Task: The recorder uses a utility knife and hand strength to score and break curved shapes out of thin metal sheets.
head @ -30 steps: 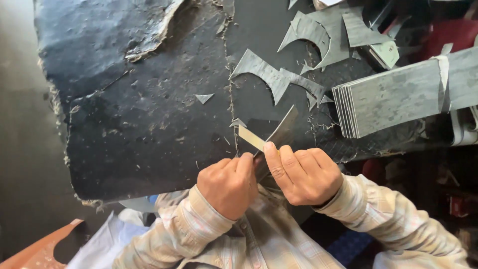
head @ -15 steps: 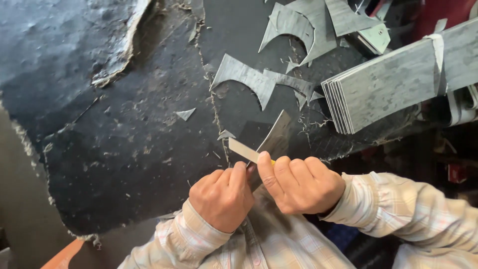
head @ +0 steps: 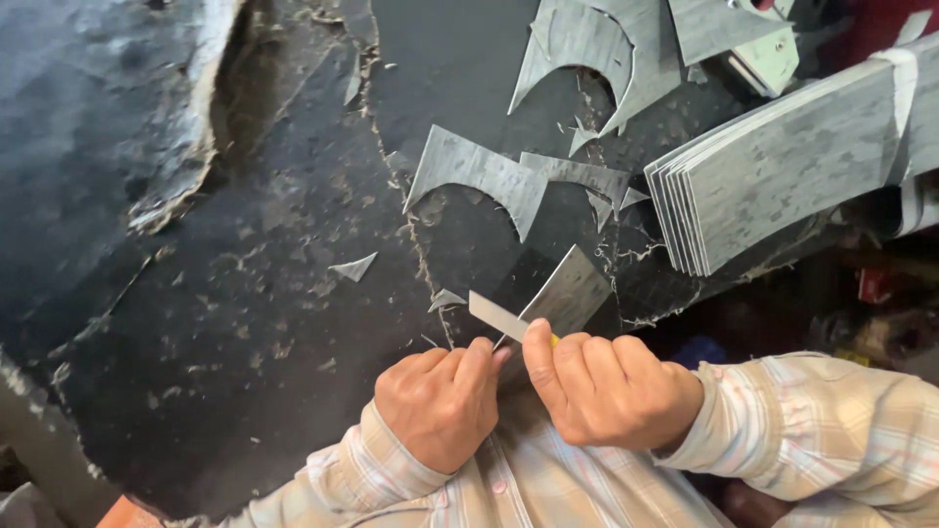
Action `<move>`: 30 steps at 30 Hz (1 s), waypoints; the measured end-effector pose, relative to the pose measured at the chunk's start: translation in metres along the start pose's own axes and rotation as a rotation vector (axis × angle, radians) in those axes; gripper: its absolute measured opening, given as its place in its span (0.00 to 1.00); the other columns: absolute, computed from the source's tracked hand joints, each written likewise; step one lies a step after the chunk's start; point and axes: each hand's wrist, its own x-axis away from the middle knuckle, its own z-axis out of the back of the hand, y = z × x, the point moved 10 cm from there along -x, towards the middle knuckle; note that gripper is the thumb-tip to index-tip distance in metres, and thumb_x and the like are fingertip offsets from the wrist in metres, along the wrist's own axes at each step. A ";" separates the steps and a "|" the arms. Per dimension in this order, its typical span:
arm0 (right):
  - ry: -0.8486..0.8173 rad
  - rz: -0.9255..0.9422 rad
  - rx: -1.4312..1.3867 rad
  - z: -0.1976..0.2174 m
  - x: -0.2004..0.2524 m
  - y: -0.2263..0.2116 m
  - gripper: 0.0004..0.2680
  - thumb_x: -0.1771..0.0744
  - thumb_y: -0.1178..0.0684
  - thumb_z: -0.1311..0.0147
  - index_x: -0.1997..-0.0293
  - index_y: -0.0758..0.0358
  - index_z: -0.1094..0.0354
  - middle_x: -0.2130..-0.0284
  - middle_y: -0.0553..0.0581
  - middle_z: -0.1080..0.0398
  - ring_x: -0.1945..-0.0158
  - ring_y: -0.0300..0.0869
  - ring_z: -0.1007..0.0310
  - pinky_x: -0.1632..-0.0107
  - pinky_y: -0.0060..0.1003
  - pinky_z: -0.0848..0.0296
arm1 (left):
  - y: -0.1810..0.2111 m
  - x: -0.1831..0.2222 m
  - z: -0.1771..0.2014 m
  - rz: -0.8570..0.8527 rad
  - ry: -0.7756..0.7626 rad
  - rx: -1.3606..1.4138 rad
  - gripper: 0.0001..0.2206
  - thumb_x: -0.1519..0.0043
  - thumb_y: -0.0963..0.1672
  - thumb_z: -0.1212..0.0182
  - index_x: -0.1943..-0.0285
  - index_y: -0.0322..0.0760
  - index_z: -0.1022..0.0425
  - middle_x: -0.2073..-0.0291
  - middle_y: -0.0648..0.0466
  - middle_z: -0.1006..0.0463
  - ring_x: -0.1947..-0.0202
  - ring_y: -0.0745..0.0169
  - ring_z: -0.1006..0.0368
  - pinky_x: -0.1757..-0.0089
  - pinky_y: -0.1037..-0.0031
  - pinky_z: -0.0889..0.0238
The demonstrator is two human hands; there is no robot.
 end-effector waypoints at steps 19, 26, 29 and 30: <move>-0.134 0.069 -0.146 -0.008 0.007 -0.001 0.09 0.37 0.60 0.45 0.60 0.78 0.25 0.84 0.48 0.41 0.81 0.35 0.41 0.78 0.29 0.47 | -0.003 0.006 -0.012 -0.034 -0.069 0.076 0.08 0.39 0.42 0.33 0.67 0.36 0.28 0.85 0.57 0.33 0.83 0.63 0.33 0.77 0.70 0.41; -0.146 0.142 -0.070 -0.009 0.007 -0.004 0.08 0.37 0.60 0.43 0.60 0.77 0.25 0.83 0.48 0.41 0.81 0.34 0.43 0.78 0.28 0.49 | -0.006 0.008 -0.011 -0.022 -0.055 0.117 0.08 0.39 0.42 0.33 0.67 0.35 0.28 0.85 0.57 0.33 0.83 0.62 0.33 0.78 0.69 0.41; -0.164 0.218 -0.070 -0.009 -0.005 -0.003 0.09 0.38 0.60 0.44 0.60 0.77 0.25 0.84 0.47 0.42 0.82 0.35 0.42 0.79 0.29 0.48 | -0.011 0.008 -0.002 -0.006 -0.009 0.123 0.08 0.39 0.42 0.33 0.67 0.36 0.28 0.85 0.57 0.33 0.83 0.62 0.32 0.77 0.69 0.40; -0.150 0.211 -0.074 -0.008 -0.011 0.000 0.08 0.38 0.61 0.45 0.60 0.77 0.25 0.84 0.48 0.41 0.82 0.35 0.42 0.78 0.29 0.48 | -0.014 0.007 0.002 0.001 0.011 0.127 0.08 0.39 0.42 0.33 0.68 0.36 0.28 0.85 0.56 0.33 0.83 0.61 0.32 0.77 0.69 0.40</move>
